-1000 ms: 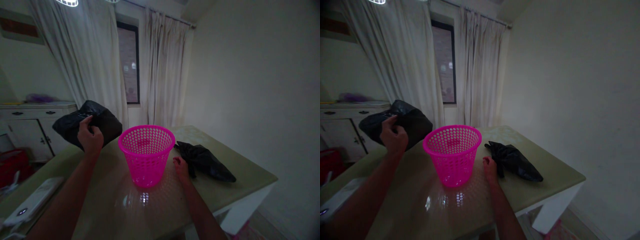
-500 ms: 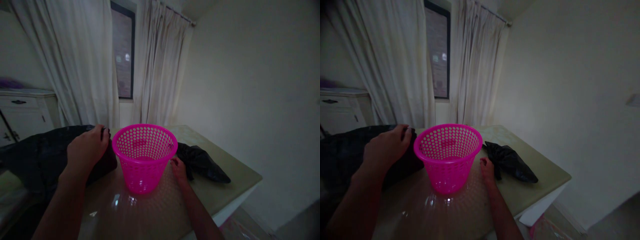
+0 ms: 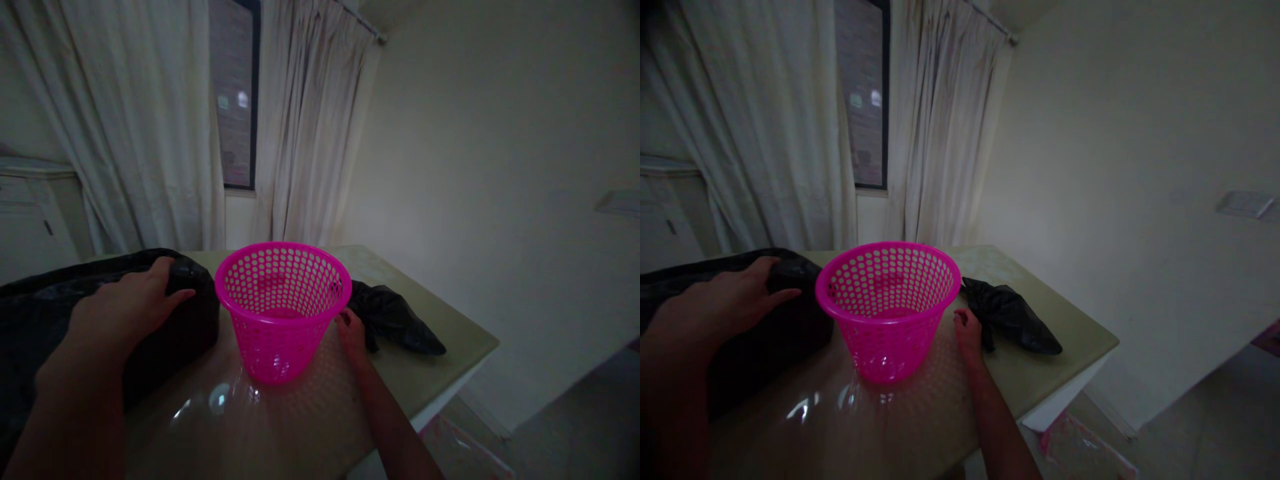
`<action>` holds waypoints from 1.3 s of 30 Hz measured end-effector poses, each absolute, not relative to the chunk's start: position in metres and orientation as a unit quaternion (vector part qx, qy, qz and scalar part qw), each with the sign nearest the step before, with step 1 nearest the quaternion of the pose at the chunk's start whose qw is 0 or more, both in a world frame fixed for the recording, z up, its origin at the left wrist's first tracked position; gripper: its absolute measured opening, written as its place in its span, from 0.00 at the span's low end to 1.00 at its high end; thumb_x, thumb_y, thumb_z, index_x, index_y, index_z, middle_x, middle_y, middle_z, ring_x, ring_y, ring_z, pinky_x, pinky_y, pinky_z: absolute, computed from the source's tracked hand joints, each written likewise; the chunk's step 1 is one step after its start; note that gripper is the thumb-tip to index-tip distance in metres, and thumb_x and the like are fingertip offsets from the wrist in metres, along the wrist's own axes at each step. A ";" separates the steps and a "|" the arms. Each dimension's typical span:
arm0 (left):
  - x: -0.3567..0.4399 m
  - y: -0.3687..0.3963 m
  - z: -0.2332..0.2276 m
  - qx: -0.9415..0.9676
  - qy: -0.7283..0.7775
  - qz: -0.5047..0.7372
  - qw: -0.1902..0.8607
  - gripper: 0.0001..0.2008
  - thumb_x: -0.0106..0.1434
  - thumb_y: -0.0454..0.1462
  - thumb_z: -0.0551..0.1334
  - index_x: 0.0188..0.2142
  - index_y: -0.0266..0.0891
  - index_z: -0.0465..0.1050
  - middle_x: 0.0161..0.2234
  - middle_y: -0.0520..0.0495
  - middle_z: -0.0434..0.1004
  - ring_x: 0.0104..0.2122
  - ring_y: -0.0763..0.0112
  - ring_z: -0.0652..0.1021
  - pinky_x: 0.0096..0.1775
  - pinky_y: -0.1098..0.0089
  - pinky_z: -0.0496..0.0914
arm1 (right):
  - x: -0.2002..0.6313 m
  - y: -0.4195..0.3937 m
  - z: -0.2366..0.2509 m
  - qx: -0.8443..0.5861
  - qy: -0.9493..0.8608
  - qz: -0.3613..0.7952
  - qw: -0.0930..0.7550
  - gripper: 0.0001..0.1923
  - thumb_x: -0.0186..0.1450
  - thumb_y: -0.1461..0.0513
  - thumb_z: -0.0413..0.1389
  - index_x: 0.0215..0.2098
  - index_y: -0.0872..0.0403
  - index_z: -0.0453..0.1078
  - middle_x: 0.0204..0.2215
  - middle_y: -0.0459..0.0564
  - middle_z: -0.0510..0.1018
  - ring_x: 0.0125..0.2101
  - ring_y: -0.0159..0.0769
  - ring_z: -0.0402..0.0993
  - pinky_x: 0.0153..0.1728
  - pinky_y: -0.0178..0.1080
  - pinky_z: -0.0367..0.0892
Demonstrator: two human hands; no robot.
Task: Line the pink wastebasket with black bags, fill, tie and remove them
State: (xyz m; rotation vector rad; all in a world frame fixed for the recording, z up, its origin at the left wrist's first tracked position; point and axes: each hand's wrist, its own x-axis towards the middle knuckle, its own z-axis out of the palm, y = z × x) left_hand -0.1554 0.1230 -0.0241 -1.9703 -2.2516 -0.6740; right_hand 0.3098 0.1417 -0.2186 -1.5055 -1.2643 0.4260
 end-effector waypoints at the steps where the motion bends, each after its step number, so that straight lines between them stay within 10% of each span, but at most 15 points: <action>1: -0.156 0.121 -0.022 -0.622 -0.761 -0.184 0.035 0.42 0.61 0.67 0.60 0.61 0.41 0.75 0.44 0.23 0.85 0.43 0.20 0.84 0.41 0.34 0.76 | 0.310 0.141 -0.219 -0.631 -0.532 0.179 0.536 0.23 0.61 0.47 0.53 0.41 0.55 0.79 0.39 0.59 0.87 0.40 0.48 0.83 0.42 0.43 0.76; 5: -0.158 0.117 -0.012 -0.586 -0.803 -0.104 0.026 0.30 0.69 0.59 0.56 0.54 0.39 0.79 0.51 0.22 0.84 0.48 0.24 0.85 0.43 0.39 0.78 | 0.310 0.142 -0.220 -0.628 -0.532 0.183 0.538 0.22 0.60 0.48 0.55 0.39 0.55 0.79 0.38 0.58 0.87 0.39 0.48 0.83 0.43 0.44 0.76; 16: -0.149 0.150 -0.041 -0.658 -0.716 -0.215 0.088 0.31 0.78 0.41 0.48 0.73 0.23 0.61 0.68 0.17 0.71 0.62 0.27 0.77 0.56 0.37 0.74 | 0.313 0.144 -0.219 -0.634 -0.527 0.193 0.532 0.26 0.59 0.44 0.54 0.39 0.56 0.79 0.38 0.60 0.87 0.39 0.51 0.83 0.43 0.46 0.75; 23: -0.128 0.147 -0.029 -0.670 -0.708 -0.224 0.009 0.31 0.77 0.46 0.51 0.74 0.38 0.64 0.59 0.21 0.82 0.55 0.31 0.84 0.52 0.40 0.76 | 0.306 0.133 -0.208 -0.635 -0.537 0.103 0.545 0.24 0.67 0.49 0.51 0.48 0.57 0.78 0.44 0.62 0.85 0.42 0.50 0.81 0.47 0.47 0.74; 30: -0.078 0.099 0.016 -0.765 -0.433 -0.474 0.055 0.20 0.78 0.49 0.53 0.48 0.45 0.81 0.46 0.44 0.87 0.47 0.54 0.84 0.52 0.57 0.74 | 0.337 0.100 -0.173 -0.737 -0.581 -0.183 0.293 0.28 0.65 0.71 0.52 0.59 0.52 0.79 0.65 0.64 0.77 0.64 0.60 0.70 0.69 0.67 0.49; 33: -0.061 0.092 0.014 -0.865 -0.315 -0.389 -0.026 0.22 0.78 0.49 0.54 0.33 0.45 0.78 0.33 0.48 0.83 0.36 0.61 0.82 0.43 0.62 0.72 | 0.377 0.093 -0.163 -0.773 -0.574 -0.172 0.209 0.24 0.64 0.73 0.52 0.52 0.53 0.82 0.53 0.66 0.84 0.57 0.59 0.76 0.69 0.70 0.45; 39: -0.031 0.088 0.005 -0.883 -0.284 -0.374 -0.001 0.29 0.81 0.49 0.52 0.22 0.42 0.60 0.17 0.55 0.62 0.19 0.73 0.67 0.27 0.64 0.56 | 0.443 0.097 -0.089 -0.674 -0.439 -0.053 0.592 0.15 0.61 0.56 0.55 0.42 0.54 0.78 0.38 0.54 0.83 0.42 0.47 0.77 0.51 0.51 0.71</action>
